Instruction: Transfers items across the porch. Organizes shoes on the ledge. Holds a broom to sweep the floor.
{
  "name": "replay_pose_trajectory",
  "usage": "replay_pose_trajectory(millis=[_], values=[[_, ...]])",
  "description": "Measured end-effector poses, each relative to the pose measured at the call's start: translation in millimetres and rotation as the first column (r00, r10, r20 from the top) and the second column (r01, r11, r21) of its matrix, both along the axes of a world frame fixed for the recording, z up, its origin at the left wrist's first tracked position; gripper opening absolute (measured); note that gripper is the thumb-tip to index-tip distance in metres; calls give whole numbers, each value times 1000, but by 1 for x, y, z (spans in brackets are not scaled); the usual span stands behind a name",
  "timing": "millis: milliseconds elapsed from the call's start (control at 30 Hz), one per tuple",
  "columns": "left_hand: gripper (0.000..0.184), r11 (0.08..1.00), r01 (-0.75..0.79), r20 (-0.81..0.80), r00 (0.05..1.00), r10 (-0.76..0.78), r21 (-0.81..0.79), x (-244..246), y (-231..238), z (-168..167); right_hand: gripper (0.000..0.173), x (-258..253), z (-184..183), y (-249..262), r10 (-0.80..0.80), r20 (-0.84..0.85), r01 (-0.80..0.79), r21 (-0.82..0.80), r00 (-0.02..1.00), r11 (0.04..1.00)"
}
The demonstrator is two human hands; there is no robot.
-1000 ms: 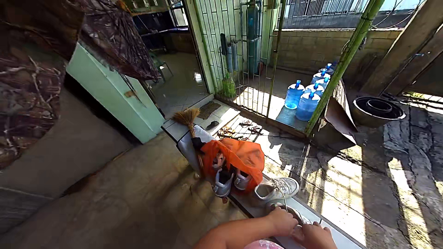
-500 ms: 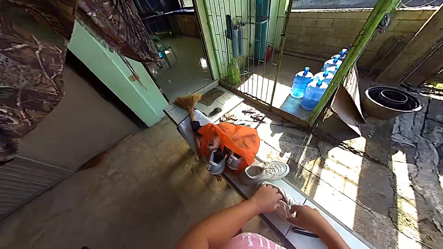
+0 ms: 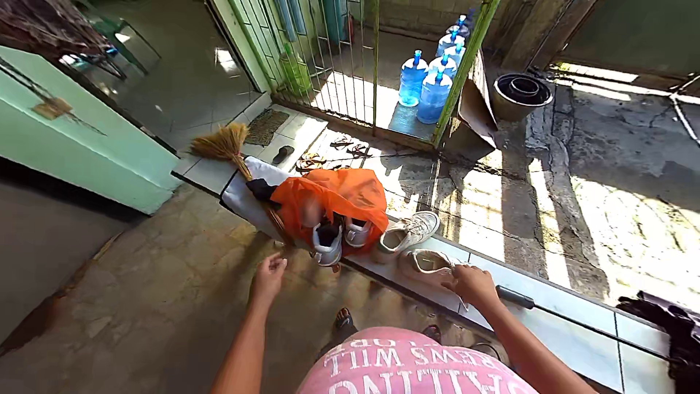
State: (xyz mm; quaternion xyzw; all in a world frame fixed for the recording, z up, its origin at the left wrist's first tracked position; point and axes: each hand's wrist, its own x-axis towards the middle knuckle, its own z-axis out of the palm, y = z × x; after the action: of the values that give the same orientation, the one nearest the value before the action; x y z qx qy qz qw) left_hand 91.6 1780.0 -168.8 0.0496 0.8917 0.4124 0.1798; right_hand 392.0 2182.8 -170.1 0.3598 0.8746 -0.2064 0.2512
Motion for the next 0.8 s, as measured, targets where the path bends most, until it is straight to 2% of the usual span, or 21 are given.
replay_pose_trajectory(millis=[100, 200, 267, 333, 433, 467, 533, 633, 700, 800], values=[[52, 998, -30, 150, 988, 38, -54, -48, -21, -19, 34, -8, -7, -29, -108, -31, 111, 128, 994, 986], [59, 996, 27, 299, 954, -2, -82, -95, -20, -39, 29, -7, 16, -34, -200, -28, 202, 129, 979, 971], [60, 999, -30, 376, 926, 43, -42, -118, -11, -56, 30, 1, 35, -32, -263, -76, 270, 118, 962, 956], [61, 991, -137, 472, 874, 116, 10, -132, 1, -69, 35, 5, 58, -34, -284, -77, 291, 116, 956, 950], [56, 964, -258, 609, 774, 172, 56, -139, 19, -74, 64, -10, 85, -39, -293, -106, 308, 175, 950, 935], [54, 960, -273, 626, 760, 174, 64, -139, 23, -77, 66, -21, 91, -41, -272, -147, 297, 184, 951, 937], [50, 947, -312, 629, 752, 196, 77, -139, 24, -79, 61, -50, 101, -43, -178, -273, 224, 144, 945, 964], [42, 885, -444, 552, 777, 304, 138, -149, 8, -75, 50, -113, 98, -54, 34, -481, -36, 6, 876, 999], [36, 832, -518, 516, 777, 360, 199, -155, -19, -70, 44, -158, 95, -78, 142, -568, -210, -56, 811, 976], [37, 832, -524, 473, 788, 394, 181, -156, -71, -57, 36, -219, 84, -130, 227, -674, -403, -114, 703, 908]])
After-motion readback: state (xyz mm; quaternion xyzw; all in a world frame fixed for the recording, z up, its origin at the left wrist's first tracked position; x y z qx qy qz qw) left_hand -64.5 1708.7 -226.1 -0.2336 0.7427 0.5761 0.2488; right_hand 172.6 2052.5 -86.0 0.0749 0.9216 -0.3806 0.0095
